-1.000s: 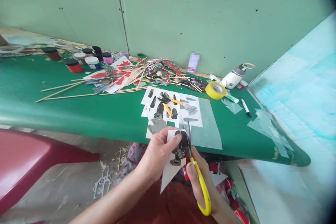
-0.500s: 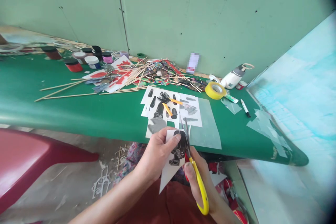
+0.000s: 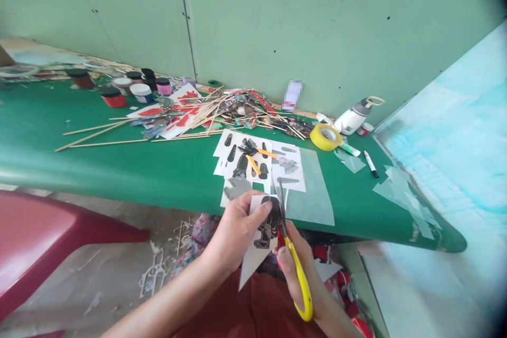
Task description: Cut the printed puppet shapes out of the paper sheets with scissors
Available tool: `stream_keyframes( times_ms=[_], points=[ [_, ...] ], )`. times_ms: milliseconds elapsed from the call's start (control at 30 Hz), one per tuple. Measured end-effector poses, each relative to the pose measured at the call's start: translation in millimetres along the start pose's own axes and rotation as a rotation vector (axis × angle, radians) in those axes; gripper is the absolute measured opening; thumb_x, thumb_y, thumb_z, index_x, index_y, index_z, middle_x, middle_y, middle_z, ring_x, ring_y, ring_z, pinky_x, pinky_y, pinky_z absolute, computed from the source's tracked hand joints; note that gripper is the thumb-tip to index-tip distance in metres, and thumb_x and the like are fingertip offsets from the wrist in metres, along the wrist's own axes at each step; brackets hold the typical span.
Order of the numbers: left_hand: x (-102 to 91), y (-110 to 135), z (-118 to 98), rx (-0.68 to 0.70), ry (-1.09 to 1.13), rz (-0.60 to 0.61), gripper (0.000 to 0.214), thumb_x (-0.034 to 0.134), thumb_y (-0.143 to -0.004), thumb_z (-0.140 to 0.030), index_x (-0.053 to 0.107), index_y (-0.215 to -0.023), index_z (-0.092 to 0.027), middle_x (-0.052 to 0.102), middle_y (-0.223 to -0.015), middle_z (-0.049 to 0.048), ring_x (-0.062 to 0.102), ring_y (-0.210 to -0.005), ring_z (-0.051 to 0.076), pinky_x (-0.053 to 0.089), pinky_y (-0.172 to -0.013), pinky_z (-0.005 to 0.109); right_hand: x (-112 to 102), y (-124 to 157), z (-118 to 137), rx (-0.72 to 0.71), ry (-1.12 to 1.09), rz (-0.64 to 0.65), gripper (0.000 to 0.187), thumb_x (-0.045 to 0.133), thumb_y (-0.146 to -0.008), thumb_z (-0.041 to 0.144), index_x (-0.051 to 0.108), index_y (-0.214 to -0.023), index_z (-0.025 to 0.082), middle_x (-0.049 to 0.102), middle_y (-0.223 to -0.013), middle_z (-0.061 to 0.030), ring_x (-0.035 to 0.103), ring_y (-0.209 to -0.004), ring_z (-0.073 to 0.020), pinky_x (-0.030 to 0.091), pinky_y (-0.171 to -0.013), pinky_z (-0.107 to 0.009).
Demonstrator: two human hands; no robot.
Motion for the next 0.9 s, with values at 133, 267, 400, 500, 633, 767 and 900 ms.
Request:
stream_keyframes(
  times_ms=[133,267,400,500,633,767,900],
  points=[
    [0.8,0.9,-0.5,-0.007,-0.005,0.003,0.024,0.071,-0.081,-0.039,0.065,-0.086,-0.016,0.065,-0.072,0.0021,0.056,-0.061,0.013,0.045,-0.058,0.023,0.6,1.6,-1.0,0.012,-0.021,-0.002,0.045,0.039,-0.096,0.062,0.055,-0.113,0.024,0.05,-0.083,-0.0012,0.048,-0.071,-0.0181,0.044,-0.066,-0.03],
    [0.4,0.4,-1.9,-0.006,0.005,-0.002,0.024,0.071,-0.08,-0.038,0.066,-0.086,-0.016,0.066,-0.073,0.0023,0.056,-0.062,0.013,0.046,-0.059,0.024,1.7,1.5,-0.4,0.003,-0.037,0.015,0.045,0.038,-0.097,0.062,0.053,-0.119,0.026,0.052,-0.086,-0.0025,0.049,-0.072,-0.0189,0.046,-0.068,-0.03],
    [-0.3,0.0,-2.4,-0.005,-0.017,-0.007,0.025,0.072,-0.079,-0.04,0.067,-0.086,-0.016,0.066,-0.072,0.0025,0.056,-0.062,0.014,0.046,-0.058,0.024,1.3,1.9,-4.0,0.034,-0.007,0.013,0.046,0.038,-0.097,0.063,0.055,-0.11,0.023,0.05,-0.082,-0.0015,0.047,-0.069,-0.0178,0.042,-0.062,-0.029],
    [-1.3,0.2,-4.3,0.005,-0.05,-0.023,0.025,0.072,-0.078,-0.04,0.067,-0.085,-0.016,0.065,-0.071,0.0021,0.055,-0.06,0.013,0.045,-0.056,0.023,1.5,1.8,-3.1,0.039,-0.012,0.009,0.046,0.038,-0.097,0.063,0.054,-0.11,0.021,0.05,-0.08,-0.0004,0.044,-0.066,-0.0162,0.04,-0.061,-0.028],
    [-1.7,-0.2,-6.3,0.011,-0.083,-0.031,0.025,0.072,-0.077,-0.04,0.067,-0.084,-0.016,0.064,-0.068,0.0017,0.054,-0.058,0.013,0.044,-0.053,0.023,1.3,0.9,0.0,0.03,-0.019,0.007,0.046,0.037,-0.098,0.06,0.053,-0.115,0.021,0.049,-0.08,0.0002,0.043,-0.066,-0.0157,0.04,-0.06,-0.028],
    [-2.0,-1.6,-6.4,0.013,-0.11,-0.025,0.026,0.071,-0.078,-0.041,0.068,-0.086,-0.016,0.066,-0.07,0.0028,0.056,-0.06,0.014,0.045,-0.054,0.023,-1.8,0.7,-1.9,0.014,0.018,0.002,0.038,0.04,-0.097,0.056,0.053,-0.106,0.022,0.048,-0.078,0.0012,0.041,-0.065,-0.0156,0.038,-0.058,-0.028],
    [-2.0,-2.3,-6.2,0.017,-0.146,-0.017,0.026,0.069,-0.08,-0.041,0.067,-0.087,-0.016,0.065,-0.069,0.0023,0.056,-0.059,0.015,0.045,-0.054,0.023,-4.3,1.0,-6.2,0.006,0.036,0.007,0.023,0.045,-0.096,0.046,0.051,-0.1,0.024,0.046,-0.077,0.0026,0.041,-0.065,-0.0156,0.037,-0.059,-0.028]
  ],
)
Point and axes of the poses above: each hand's wrist, its own y-axis away from the middle knuckle, its own x-axis out of the palm, z = x × y, the point moved 9 cm from there along -y, towards the middle knuckle
